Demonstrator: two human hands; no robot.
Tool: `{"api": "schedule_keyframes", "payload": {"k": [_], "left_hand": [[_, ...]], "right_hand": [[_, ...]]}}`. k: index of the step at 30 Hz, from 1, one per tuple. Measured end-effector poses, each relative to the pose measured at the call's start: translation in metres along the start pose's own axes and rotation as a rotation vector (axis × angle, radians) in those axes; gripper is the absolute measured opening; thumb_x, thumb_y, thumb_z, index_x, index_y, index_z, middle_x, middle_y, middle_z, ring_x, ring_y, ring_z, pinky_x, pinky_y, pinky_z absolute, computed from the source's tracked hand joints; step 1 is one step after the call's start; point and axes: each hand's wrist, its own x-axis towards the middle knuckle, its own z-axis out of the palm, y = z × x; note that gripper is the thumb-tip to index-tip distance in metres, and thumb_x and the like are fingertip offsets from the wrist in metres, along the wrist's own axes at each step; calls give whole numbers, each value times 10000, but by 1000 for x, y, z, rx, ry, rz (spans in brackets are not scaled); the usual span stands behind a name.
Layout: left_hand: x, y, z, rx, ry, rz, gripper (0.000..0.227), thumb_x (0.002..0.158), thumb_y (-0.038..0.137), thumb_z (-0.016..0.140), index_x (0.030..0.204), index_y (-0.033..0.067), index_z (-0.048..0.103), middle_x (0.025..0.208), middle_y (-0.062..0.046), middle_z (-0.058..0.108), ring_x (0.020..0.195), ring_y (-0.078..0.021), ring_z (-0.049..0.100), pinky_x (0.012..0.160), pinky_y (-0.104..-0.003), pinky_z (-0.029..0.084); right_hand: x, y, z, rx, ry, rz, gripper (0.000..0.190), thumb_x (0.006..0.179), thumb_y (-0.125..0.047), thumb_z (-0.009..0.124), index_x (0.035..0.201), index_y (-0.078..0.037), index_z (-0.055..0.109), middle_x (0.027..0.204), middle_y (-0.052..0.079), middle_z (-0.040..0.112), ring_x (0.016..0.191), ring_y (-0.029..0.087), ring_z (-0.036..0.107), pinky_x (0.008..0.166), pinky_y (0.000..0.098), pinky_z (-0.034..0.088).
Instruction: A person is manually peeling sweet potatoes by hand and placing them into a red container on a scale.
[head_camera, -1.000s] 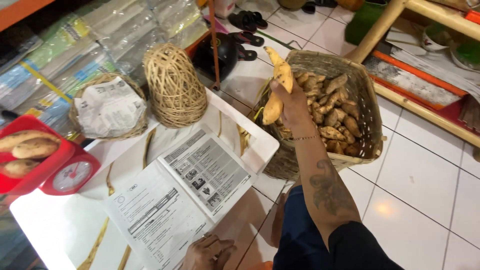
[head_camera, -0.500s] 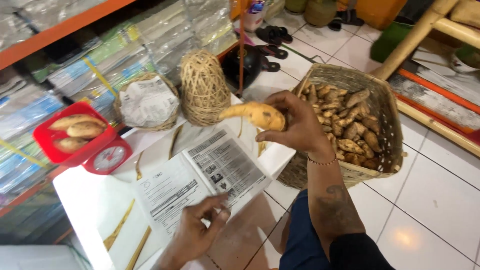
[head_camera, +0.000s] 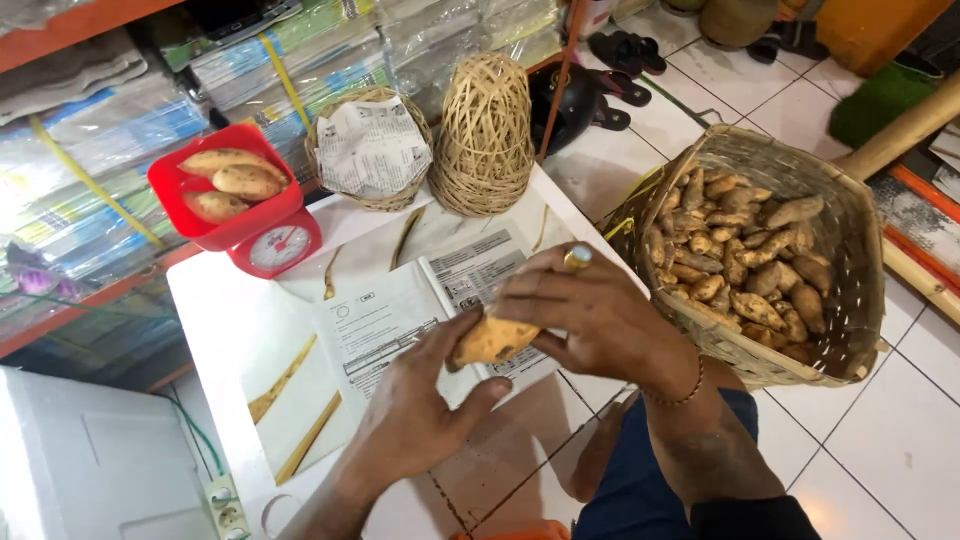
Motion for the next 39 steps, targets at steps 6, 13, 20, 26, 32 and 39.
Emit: {"api": "schedule_keyframes", "payload": {"k": [6, 13, 20, 26, 32, 39], "left_hand": [[-1, -9, 12, -210, 43, -6, 519, 987, 397, 570, 1323, 3, 526, 775, -26, 613, 584, -139, 522, 495, -313, 450], [-2, -24, 20, -697, -32, 65, 539, 1033, 303, 554, 1456, 3, 407, 1186, -89, 584, 977, -168, 573, 754, -283, 558], [-2, -28, 35, -605, 11, 76, 556, 977, 185, 658, 1432, -4, 399, 1166, -81, 617, 1003, -152, 598, 840, -278, 572], [-2, -40, 48, -249, 181, -132, 537, 873, 243, 733, 1272, 29, 444, 1053, -106, 687, 825, -183, 696, 655, -313, 620], [-5, -51, 66, -11, 239, -66, 518, 867, 227, 760, 1215, 42, 423, 890, -114, 676, 637, -234, 733, 487, -338, 650], [-3, -54, 55, -667, -59, -51, 380, 934, 214, 707, 1182, 18, 496, 830, -36, 604, 618, -128, 591, 496, -243, 529]], "right_hand": [[13, -6, 7, -37, 258, -76, 454, 884, -397, 832, 1246, -156, 703, 1282, 32, 717, 1213, 236, 651, 1073, 454, 431], [13, 3, 6, 664, 312, 235, 764, 915, -147, 716, 1559, -38, 320, 1381, 189, 622, 1251, 259, 629, 1044, 392, 542], [16, -20, 31, 1267, 351, 328, 904, 917, 7, 680, 1630, -101, 136, 1254, 144, 591, 1075, 212, 641, 874, 353, 630], [24, -33, 60, 1346, 396, 405, 763, 933, 6, 672, 1569, -32, 253, 1159, 137, 653, 959, 196, 670, 777, 334, 632], [34, -43, 69, 994, 591, 537, 153, 901, -162, 635, 1013, -103, 550, 846, 27, 612, 739, 124, 585, 651, 279, 523], [23, -12, 87, 1611, 432, 466, 283, 976, -351, 666, 974, -75, 602, 859, 140, 695, 780, 232, 702, 675, 364, 587]]}}
